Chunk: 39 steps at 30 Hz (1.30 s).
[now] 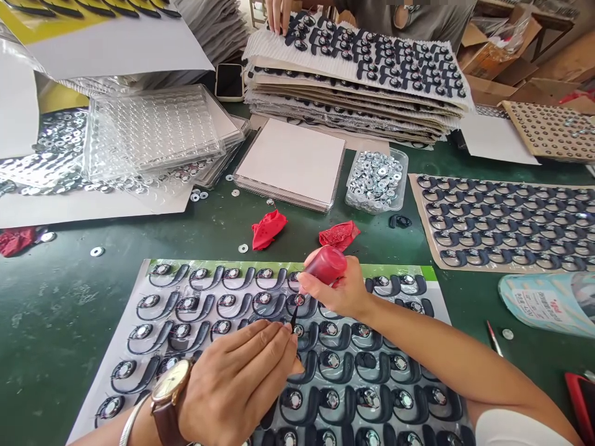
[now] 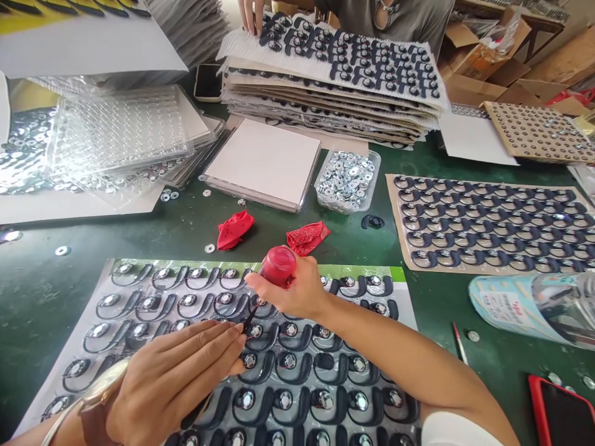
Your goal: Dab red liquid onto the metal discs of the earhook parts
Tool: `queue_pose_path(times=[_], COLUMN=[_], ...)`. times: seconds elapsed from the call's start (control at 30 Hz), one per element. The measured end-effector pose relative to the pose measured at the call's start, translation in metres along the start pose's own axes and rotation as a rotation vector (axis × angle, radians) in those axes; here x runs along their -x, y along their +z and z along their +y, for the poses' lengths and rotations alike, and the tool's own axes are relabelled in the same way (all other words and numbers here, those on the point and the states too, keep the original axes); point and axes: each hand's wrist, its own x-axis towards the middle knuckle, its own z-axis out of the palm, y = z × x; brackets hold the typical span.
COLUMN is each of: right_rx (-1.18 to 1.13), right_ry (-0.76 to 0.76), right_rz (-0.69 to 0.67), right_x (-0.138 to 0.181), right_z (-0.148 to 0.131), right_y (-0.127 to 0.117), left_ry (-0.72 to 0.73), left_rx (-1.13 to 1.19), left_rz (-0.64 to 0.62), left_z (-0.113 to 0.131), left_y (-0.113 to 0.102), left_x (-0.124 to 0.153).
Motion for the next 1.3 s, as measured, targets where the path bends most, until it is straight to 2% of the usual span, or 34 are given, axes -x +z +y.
queue_pose_path(times=[0.2,0.37,0.67,1.13,1.3], right_rx=[0.06,0.073,0.003,0.059,0.051], right_ry=[0.006,0.011,0.004,-0.003,-0.011], right_rz=[0.009,0.015,0.068,0.001,0.003], right_x=[-0.002,-0.003,0.0,0.0,0.001], right_z=[-0.003,-0.006,0.0,-0.001,0.0], right_y=[-0.004,-0.007,-0.005,-0.006,-0.005], left_ry=[-0.011,-0.074,-0.114,-0.104,-0.167], left_rx=[-0.005,0.043,0.113,0.105,0.138], left_rz=[0.002,0.001,-0.034,-0.016,-0.029], left_z=[0.002,-0.001,-0.008,-0.009,-0.01], left_y=[0.0,-0.001,-0.006,-0.008,-0.008], left_x=[0.001,-0.003,-0.006,-0.013,-0.012])
